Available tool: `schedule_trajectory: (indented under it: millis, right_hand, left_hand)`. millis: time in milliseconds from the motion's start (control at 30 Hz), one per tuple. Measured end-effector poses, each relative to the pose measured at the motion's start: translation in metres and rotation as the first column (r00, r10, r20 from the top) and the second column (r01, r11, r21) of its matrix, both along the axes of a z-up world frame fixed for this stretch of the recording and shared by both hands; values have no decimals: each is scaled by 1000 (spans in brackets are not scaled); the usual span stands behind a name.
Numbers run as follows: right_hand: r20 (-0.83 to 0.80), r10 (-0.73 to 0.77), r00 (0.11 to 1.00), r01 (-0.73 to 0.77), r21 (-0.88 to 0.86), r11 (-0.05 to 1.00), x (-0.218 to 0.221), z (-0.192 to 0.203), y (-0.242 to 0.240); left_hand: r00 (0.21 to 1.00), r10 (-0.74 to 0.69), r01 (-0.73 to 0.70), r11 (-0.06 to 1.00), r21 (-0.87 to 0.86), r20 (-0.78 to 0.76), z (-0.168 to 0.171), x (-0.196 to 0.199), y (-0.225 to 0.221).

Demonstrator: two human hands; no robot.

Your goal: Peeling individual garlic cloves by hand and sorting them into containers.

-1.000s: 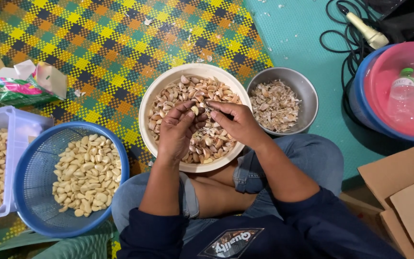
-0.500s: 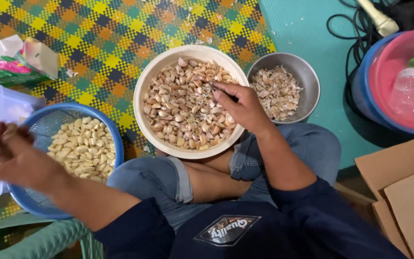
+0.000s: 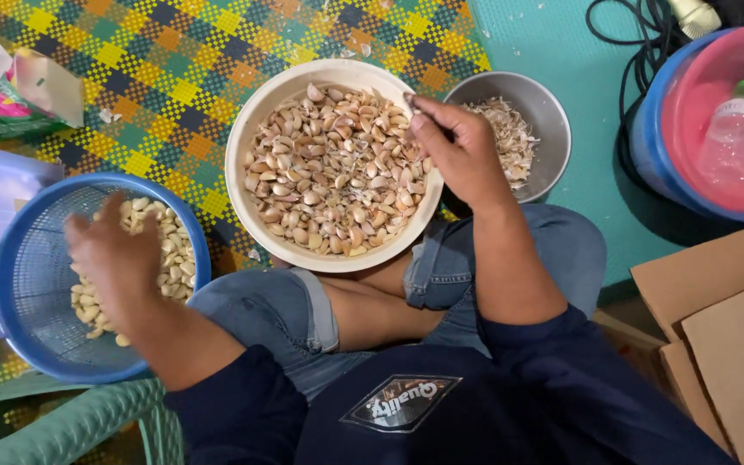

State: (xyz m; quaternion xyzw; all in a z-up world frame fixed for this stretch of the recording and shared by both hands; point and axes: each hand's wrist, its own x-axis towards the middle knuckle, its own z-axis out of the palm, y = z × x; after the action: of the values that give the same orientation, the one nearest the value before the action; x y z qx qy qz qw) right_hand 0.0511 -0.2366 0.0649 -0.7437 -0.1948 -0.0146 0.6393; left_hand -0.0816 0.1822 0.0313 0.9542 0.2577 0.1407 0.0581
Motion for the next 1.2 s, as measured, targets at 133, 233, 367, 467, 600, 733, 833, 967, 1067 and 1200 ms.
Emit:
schedule_trajectory:
  millis: [133,233,367,467,600,733,833,967,1067,1200]
  right_hand:
    - [157,-178,972,199,-136,970,7,13,-23]
    - [305,-449,840,536,-339,773,11,27,-49]
    - [466,-451,762,595,-227,771,24,8,-90]
    - [530,-467,708,667,-285,688,33,-11,-103]
    - [574,-438,692,678,-308,667,37,-17,-102]
    - [542,-483,688,702,-328,632,43,-25,-107]
    - [601,-447,663,721,-352,597,44,-29,-108]
    - [584,-454,672,725,-399,561,52,-47,-111]
    - [566,-431,703,699,-434,569,49,-40,-99]
    - [265,-467,843,510,-669,540,54,-43,-74]
  left_hand:
    - [979,-78,25,963,-267,-190,18,37,-79]
    - [934,-351,331,920,-210,-68,1,46,-113]
    - [886,-462,459,860,-223,43,1,54,-156]
    - [873,-481,487,853,-190,79,-15,64,-169]
    - [902,-429,427,871,-242,46,-30,79,-170]
    - [904,-425,425,876,-228,55,-48,83,-152]
    - [918,-392,392,881,-264,55,-58,86,-141]
    - [925,-375,379,906,-188,60,-66,90,-132]
    - [932,-360,360,905,-226,44,-67,92,-132]
    - [940,-339,333,901,-278,29,-71,95,-134]
